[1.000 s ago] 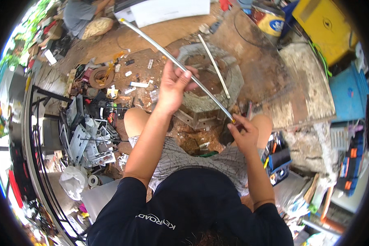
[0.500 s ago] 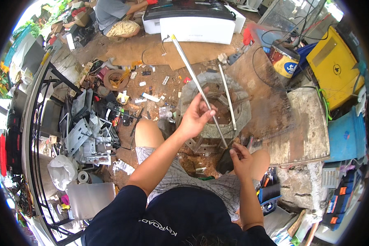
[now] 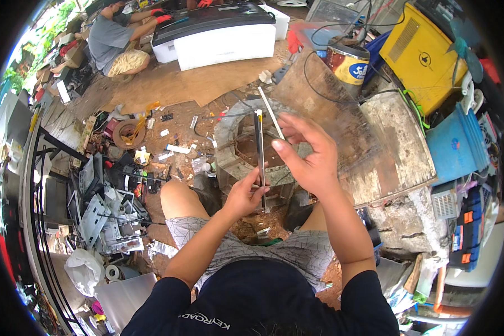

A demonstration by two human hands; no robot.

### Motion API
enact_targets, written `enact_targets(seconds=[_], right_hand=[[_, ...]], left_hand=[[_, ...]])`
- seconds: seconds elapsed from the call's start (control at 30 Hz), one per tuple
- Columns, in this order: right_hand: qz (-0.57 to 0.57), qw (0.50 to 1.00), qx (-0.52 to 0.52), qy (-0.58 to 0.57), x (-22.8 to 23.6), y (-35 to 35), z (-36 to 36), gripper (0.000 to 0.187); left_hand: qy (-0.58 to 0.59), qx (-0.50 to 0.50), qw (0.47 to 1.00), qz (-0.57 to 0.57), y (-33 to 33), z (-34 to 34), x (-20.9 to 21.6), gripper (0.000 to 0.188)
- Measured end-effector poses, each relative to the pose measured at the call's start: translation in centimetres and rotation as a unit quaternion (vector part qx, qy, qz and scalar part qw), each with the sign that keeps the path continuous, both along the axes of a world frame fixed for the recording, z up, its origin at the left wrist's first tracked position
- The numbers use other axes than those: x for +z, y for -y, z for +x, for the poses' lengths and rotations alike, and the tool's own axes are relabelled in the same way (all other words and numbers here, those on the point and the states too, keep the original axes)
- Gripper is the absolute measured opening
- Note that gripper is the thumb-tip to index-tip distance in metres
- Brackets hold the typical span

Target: The person removes screws from a monitor panel using a screwdriver, detaches metal casing with pliers, and separates internal layers of the screen by hand.

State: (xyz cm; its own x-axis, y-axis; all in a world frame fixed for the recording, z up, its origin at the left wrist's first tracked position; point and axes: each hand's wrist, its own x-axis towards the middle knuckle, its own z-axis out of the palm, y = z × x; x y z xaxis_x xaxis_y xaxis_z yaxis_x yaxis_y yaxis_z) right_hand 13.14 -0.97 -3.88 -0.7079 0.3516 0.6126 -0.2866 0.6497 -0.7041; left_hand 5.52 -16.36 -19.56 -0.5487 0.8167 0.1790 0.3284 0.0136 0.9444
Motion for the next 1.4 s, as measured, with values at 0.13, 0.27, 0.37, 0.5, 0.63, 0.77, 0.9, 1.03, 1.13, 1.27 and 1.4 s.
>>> enact_targets(seconds=[0.13,0.27,0.37,0.5,0.63,0.77,0.9,1.03,1.13,1.27,1.4], right_hand=[[-0.056,0.998,0.024,0.02,-0.1,0.3,-0.9,0.042],[-0.08,0.996,0.022,0.041,-1.2,0.4,-0.4,0.038],[-0.084,0.995,0.015,0.054,-1.8,0.5,0.1,0.037],[-0.09,0.994,0.019,0.056,-2.2,0.4,0.2,0.037],[-0.095,0.994,0.019,0.054,-2.4,0.4,0.2,0.037],[-0.111,0.992,0.019,0.062,-2.5,0.5,0.3,0.037],[-0.128,0.989,0.029,0.064,-2.6,0.4,0.5,0.037],[-0.145,0.987,0.038,0.063,-3.0,0.2,0.6,0.035],[-0.15,0.986,0.037,0.055,-3.5,0.2,0.7,0.034],[-0.145,0.988,0.031,0.04,-3.9,0.2,0.7,0.032],[-0.157,0.987,0.039,0.026,-4.0,0.2,0.6,0.033]], left_hand=[[-0.001,-0.025,1.0,-0.008,0.2,0.5,-1.3,0.062],[-0.021,-0.026,0.999,0.002,0.4,0.9,-2.6,0.058],[-0.033,-0.029,0.999,-0.008,0.5,1.0,-3.1,0.061],[-0.04,-0.024,0.999,-0.015,0.5,1.0,-3.4,0.062],[-0.043,-0.025,0.999,-0.002,0.5,1.1,-3.3,0.063],[-0.035,-0.017,0.999,-0.009,0.5,1.2,-3.4,0.06],[-0.048,0.003,0.999,-0.018,0.5,1.0,-4.0,0.055],[-0.082,0.014,0.996,-0.025,0.7,0.8,-4.7,0.053],[-0.122,0.031,0.991,-0.037,0.8,0.7,-5.0,0.055],[-0.131,0.034,0.99,-0.051,0.9,0.8,-4.9,0.056],[-0.125,0.036,0.99,-0.057,0.9,0.8,-4.3,0.057]])
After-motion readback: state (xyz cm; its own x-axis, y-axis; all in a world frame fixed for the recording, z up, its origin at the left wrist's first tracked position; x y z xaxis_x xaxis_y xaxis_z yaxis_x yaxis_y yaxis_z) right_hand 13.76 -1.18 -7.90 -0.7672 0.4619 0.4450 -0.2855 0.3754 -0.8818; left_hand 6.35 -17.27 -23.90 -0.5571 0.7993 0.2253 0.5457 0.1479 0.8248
